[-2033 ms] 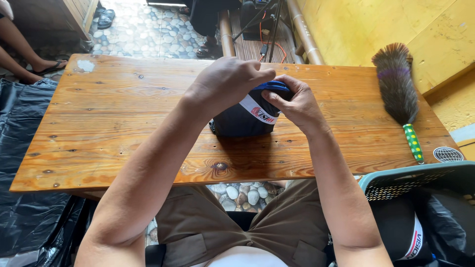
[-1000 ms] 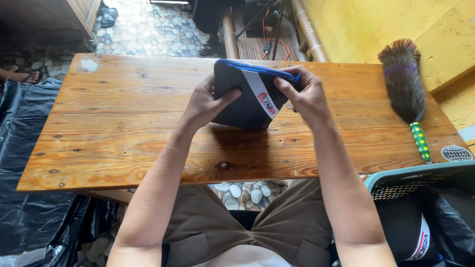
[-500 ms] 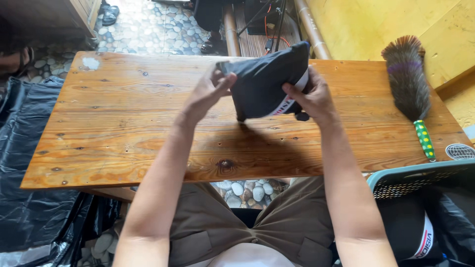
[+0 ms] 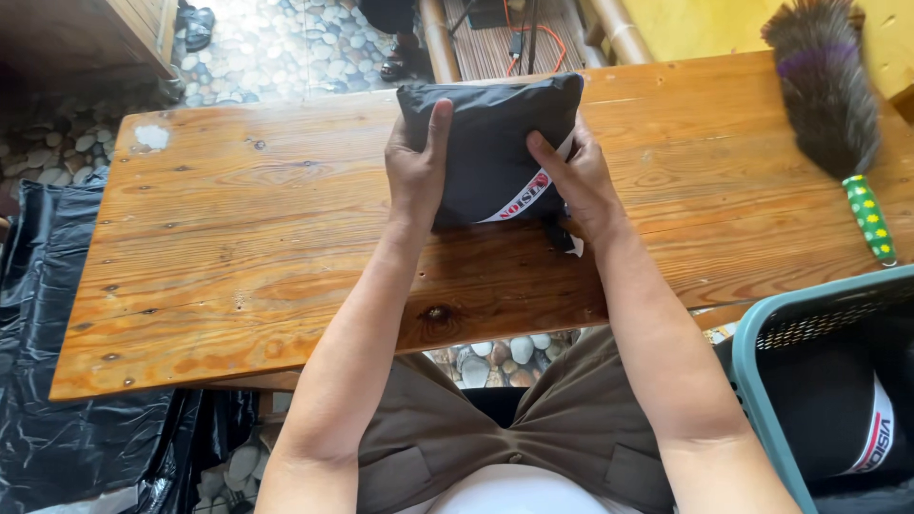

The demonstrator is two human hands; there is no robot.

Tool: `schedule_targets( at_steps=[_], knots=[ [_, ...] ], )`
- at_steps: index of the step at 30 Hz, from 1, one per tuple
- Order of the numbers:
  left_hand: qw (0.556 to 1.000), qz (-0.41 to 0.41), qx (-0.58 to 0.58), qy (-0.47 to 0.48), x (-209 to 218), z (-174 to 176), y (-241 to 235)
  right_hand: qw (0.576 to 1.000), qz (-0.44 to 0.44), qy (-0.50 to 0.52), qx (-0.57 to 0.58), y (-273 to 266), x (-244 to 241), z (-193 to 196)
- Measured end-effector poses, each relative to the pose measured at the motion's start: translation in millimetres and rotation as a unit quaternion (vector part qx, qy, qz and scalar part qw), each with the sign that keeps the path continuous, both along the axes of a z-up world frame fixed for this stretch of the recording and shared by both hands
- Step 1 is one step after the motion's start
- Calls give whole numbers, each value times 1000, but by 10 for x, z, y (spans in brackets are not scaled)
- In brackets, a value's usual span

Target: The person folds a black plastic sheet around an object on a wooden table, then places the wrapped item into a black zippered pouch and closes it. The person uses a small brush to smooth the plastic during folding.

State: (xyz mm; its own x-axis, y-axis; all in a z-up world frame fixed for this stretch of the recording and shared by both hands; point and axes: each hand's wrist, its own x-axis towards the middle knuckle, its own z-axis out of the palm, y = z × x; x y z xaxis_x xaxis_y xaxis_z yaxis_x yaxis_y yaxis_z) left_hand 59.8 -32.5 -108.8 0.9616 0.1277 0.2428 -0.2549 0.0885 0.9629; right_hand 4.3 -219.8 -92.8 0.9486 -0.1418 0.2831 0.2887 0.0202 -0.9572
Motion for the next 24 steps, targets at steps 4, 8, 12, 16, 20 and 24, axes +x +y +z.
schedule_targets(
  at_steps=[4, 8, 12, 16, 20, 24],
  knots=[
    [995, 26, -91, -28, -5, -128, -25, 1000, 27, 8, 4, -149, 217, -360],
    [998, -31, -54, -2, -68, -12, 100, 999, 23, -1, 49, -185, 289, -483],
    [997, -78, -17, 20, -16, 20, 172, 999, -40, 26, -17, -5, 87, -163],
    [998, -45, -36, 20, 49, -54, 121, 999, -13, 38, -5, -120, 94, -153],
    [997, -17, -46, 61, 73, -132, 50, 997, -61, 18, -42, -72, 125, -171],
    [995, -2, -44, 85, 95, -144, -5, 994, -83, 38, -53, -115, 173, -197]
  ],
)
